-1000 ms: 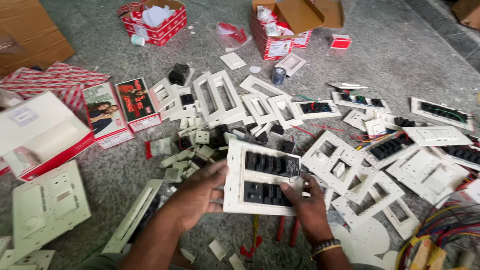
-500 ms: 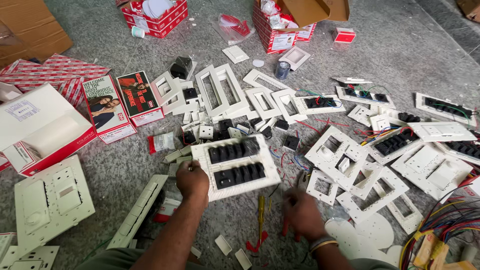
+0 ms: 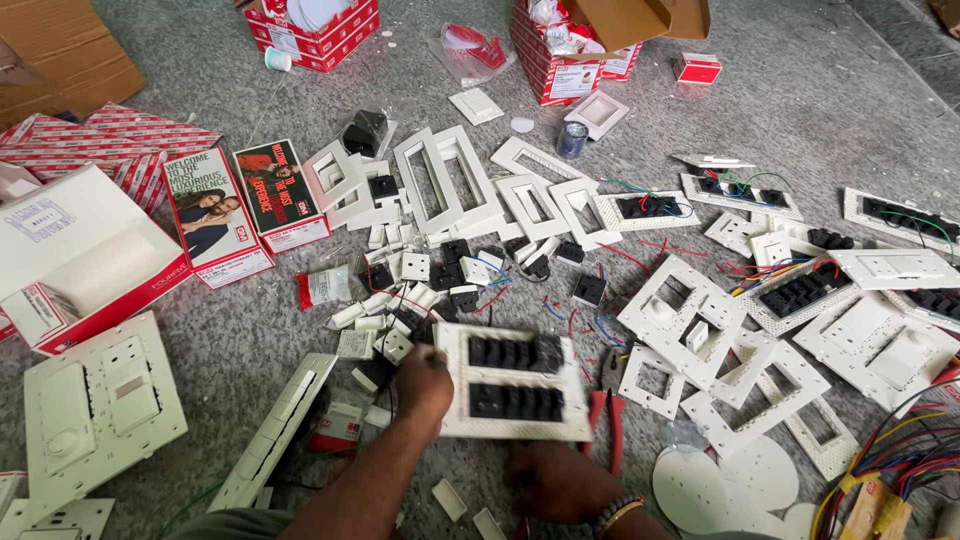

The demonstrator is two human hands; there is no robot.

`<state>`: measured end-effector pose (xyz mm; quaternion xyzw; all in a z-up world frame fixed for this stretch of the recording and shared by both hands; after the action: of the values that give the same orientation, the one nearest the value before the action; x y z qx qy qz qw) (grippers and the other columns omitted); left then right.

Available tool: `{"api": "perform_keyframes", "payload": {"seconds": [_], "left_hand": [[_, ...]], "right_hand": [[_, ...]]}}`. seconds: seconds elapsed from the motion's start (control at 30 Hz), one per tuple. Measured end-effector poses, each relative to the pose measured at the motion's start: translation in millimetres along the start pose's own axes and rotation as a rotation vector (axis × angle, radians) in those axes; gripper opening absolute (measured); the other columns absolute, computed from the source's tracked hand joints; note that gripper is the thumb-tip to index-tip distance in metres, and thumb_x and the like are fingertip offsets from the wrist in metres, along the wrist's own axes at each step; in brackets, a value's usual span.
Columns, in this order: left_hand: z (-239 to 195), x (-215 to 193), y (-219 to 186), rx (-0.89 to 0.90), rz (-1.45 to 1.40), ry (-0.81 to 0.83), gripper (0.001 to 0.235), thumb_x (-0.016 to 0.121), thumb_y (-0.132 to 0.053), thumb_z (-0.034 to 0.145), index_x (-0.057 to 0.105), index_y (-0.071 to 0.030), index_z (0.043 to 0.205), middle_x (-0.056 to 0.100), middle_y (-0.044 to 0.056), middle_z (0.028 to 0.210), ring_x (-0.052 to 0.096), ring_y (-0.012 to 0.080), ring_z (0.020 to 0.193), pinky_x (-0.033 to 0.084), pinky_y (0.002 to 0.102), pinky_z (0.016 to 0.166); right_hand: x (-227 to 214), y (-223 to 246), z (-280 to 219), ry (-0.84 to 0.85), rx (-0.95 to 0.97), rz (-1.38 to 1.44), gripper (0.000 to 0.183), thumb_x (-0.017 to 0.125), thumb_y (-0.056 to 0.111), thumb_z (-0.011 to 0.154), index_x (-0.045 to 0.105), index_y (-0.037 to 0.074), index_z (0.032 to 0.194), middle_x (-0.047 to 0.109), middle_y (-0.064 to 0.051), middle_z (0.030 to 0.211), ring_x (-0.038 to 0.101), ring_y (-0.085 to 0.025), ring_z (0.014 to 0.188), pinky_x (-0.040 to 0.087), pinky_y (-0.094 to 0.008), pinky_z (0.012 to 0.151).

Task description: The person prepares electrical switch plate assemblies by cutting wires with pliers and connecting them to the back of switch modules using a screwdriver.

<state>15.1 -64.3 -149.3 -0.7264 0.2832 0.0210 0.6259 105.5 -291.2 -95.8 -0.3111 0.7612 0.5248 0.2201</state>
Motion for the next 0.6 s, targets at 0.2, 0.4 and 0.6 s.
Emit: {"api": "perform_keyframes", "payload": {"seconds": [0.2, 0.4, 0.6], "left_hand": [[-12, -18, -28, 0.312, 0.554, 0.189, 0.020, 0.071, -0.023, 0.085, 0.072, -0.005, 0.096, 0.072, 0.021, 0.100, 0.069, 0.0407, 0.096, 0.056, 0.049, 0.084], [25, -73, -77, 0.335, 0.569, -0.237, 0.029, 0.077, -0.030, 0.082, 0.073, -0.009, 0.102, 0.071, 0.016, 0.111, 0.069, 0.0360, 0.103, 0.057, 0.048, 0.088], [28, -86, -77, 0.112, 0.779, -0.068, 0.020, 0.078, -0.034, 0.085, 0.079, -0.021, 0.100, 0.062, 0.010, 0.124, 0.054, 0.0361, 0.122, 0.052, 0.050, 0.095]], "right_hand": [[-8, 6, -2, 0.049, 0.066, 0.042, 0.027, 0.069, 0.028, 0.084, 0.073, 0.009, 0.103, 0.070, -0.014, 0.109, 0.066, -0.034, 0.105, 0.053, -0.044, 0.091], [-24, 13, -3, 0.053, 0.106, 0.166, 0.027, 0.071, 0.027, 0.083, 0.074, 0.006, 0.100, 0.074, -0.014, 0.101, 0.070, -0.029, 0.094, 0.056, -0.041, 0.085], [-32, 16, -7, -0.125, 0.090, 0.157, 0.023, 0.075, 0.026, 0.085, 0.077, 0.006, 0.095, 0.074, -0.014, 0.097, 0.069, -0.029, 0.093, 0.055, -0.039, 0.082]]}}
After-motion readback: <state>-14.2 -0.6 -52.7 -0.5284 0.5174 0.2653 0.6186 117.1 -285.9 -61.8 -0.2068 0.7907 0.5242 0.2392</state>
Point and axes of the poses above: each hand's wrist, its own z-axis towards the middle knuckle, its own x-axis out of the palm, y = z × x, the point moved 1 cm from there along z, towards the middle knuckle
